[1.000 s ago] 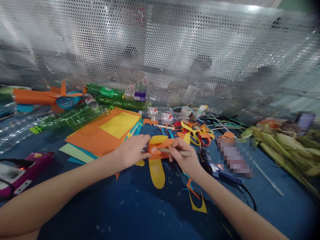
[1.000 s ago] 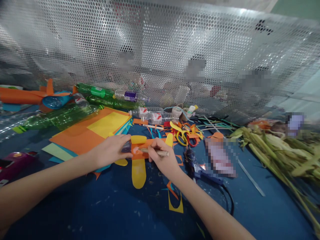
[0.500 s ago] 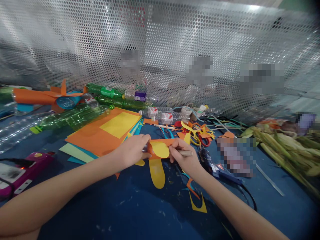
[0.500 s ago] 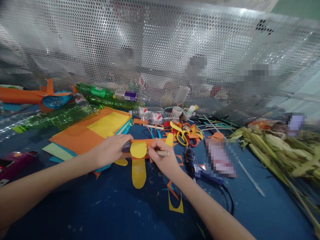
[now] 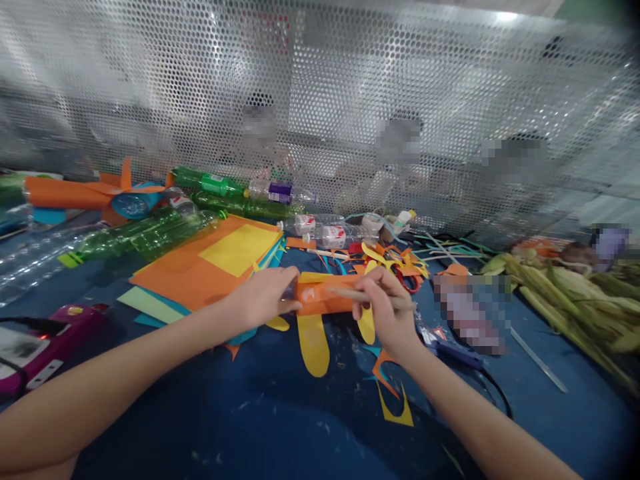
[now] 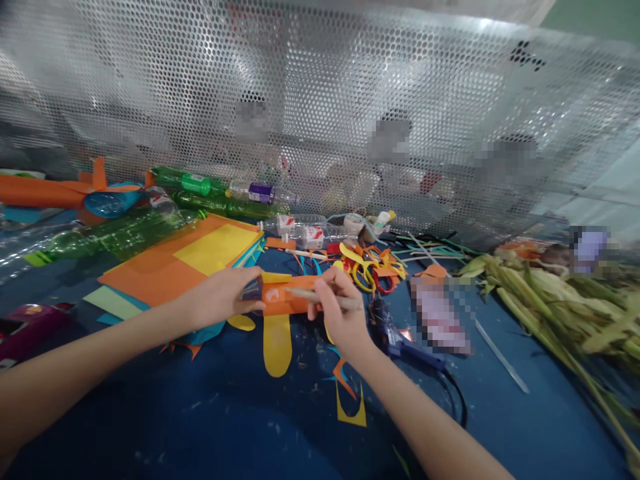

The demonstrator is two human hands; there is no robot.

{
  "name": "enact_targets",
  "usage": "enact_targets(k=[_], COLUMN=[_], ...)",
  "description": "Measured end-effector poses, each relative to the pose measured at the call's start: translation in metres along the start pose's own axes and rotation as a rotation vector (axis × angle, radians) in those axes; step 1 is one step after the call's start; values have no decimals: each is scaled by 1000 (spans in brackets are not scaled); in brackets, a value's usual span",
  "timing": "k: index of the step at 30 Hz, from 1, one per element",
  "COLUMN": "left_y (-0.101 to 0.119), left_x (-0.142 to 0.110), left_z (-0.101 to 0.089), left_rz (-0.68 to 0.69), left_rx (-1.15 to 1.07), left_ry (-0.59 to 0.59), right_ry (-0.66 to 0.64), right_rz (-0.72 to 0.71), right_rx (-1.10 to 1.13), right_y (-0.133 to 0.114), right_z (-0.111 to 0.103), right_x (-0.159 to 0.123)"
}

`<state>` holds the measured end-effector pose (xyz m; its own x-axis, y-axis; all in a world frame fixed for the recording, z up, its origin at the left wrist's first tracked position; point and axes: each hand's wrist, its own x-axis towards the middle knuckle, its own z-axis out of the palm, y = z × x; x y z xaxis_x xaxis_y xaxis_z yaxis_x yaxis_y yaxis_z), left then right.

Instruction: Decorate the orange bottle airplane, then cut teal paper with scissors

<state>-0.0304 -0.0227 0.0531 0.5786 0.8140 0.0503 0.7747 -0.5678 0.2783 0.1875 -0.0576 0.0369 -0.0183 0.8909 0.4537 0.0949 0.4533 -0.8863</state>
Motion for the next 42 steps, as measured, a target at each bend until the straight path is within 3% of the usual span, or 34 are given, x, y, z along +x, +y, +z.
enact_targets(k=[4, 11, 15, 20, 25, 42], left_y=[-5, -17, -22, -24, -25, -23], left_x=[4, 12, 13, 14, 14, 9], left_z=[-7, -10, -9, -7, -5, -7], left_rz=[-72, -105, -121, -41, -61, 14], left_rx=[-94, -344, -454, -447, -433, -364], left_ry=[-53, -88, -107, -49, -36, -3], right_ry=[74, 88, 64, -126, -255, -204], right_rz=[-42, -135, -82, 66, 72, 150], right_rx=[79, 112, 82, -38, -117, -136], right_y=[-12, -18, -14, -1, 5, 16], right_z=[-2, -13, -14, -7, -3, 6], right_x=[2, 6, 7, 6, 4, 0])
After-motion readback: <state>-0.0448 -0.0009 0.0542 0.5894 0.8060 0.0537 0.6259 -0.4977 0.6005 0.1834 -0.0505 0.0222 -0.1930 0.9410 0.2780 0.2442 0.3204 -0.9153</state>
